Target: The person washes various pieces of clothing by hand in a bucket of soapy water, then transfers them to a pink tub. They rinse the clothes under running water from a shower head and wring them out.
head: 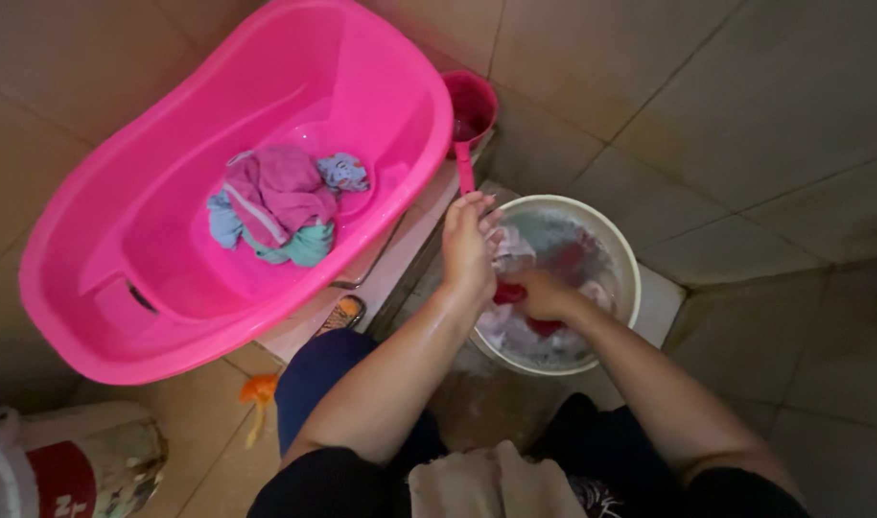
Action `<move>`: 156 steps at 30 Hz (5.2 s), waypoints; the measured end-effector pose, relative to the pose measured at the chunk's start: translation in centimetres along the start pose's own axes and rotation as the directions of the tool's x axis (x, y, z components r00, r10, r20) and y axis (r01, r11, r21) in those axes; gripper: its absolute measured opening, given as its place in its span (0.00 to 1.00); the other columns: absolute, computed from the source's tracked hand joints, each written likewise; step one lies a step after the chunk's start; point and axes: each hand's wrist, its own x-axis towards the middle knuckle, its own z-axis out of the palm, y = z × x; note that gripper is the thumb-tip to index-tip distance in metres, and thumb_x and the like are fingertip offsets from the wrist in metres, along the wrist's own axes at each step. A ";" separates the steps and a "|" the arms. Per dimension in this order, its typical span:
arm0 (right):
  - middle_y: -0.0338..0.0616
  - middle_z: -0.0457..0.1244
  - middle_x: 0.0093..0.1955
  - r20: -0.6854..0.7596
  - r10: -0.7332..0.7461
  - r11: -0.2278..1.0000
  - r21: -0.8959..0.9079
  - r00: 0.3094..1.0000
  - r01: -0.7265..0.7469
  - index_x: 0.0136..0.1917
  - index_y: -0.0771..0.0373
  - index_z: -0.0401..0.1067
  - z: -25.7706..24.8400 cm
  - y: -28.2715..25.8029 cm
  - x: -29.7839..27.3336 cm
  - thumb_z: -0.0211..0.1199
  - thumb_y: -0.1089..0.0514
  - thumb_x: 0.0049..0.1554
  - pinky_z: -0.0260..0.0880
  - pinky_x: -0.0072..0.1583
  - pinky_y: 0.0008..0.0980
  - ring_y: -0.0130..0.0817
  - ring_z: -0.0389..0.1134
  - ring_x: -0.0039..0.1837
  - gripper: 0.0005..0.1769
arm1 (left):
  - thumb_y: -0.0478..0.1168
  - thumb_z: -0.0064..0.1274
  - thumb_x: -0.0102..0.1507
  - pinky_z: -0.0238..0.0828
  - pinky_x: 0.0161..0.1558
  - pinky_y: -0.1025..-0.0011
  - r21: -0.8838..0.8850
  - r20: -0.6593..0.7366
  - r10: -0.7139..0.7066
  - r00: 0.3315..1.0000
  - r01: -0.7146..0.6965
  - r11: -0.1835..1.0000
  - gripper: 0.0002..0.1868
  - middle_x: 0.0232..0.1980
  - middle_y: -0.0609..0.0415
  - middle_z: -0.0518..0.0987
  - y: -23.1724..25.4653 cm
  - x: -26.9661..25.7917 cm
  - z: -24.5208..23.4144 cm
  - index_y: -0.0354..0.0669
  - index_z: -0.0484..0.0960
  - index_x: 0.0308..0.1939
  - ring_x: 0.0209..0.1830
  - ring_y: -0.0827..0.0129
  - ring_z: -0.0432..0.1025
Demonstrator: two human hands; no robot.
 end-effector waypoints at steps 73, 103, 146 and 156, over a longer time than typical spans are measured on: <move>0.50 0.55 0.76 0.113 0.390 0.912 -0.186 0.914 -0.366 0.77 0.41 0.58 -9.9 -9.6 -8.3 0.83 0.48 0.32 0.59 0.75 0.45 0.49 0.56 0.77 0.62 | 0.30 0.64 0.47 0.66 0.61 0.56 0.677 0.608 -0.436 0.664 -0.720 -0.151 0.33 0.58 0.33 0.71 -1.9 -4.0 1.6 0.45 0.75 0.56 0.64 0.38 0.64; 0.44 0.63 0.50 -0.703 0.314 0.907 0.421 0.638 0.017 0.57 0.68 0.70 -10.1 8.6 -5.1 0.52 0.46 0.69 0.67 0.54 0.40 0.35 0.66 0.52 0.21 | 0.43 0.50 0.66 0.72 0.56 0.67 0.659 0.507 0.033 0.861 -0.412 0.629 0.22 0.54 0.50 0.79 2.8 -1.9 2.6 0.42 0.71 0.63 0.54 0.65 0.75; 0.48 0.69 0.50 -0.700 0.215 0.874 0.450 0.681 0.186 0.57 0.66 0.73 -9.2 -5.1 -6.5 0.69 0.59 0.54 0.70 0.53 0.35 0.35 0.69 0.52 0.18 | 0.65 0.37 0.65 0.61 0.61 0.31 0.148 0.131 -0.612 0.780 0.595 0.790 0.33 0.67 0.45 0.73 -3.8 -3.1 1.2 0.53 0.72 0.67 0.67 0.44 0.67; 0.41 0.65 0.62 -0.649 0.413 0.337 0.761 0.640 0.555 0.66 0.60 0.67 -7.2 -9.2 -9.5 0.58 0.64 0.57 0.70 0.63 0.30 0.30 0.67 0.63 0.23 | 0.46 0.44 0.66 0.76 0.53 0.51 0.063 0.209 -0.460 0.863 0.458 0.887 0.19 0.51 0.46 0.81 -7.6 -3.3 1.4 0.40 0.77 0.56 0.49 0.54 0.78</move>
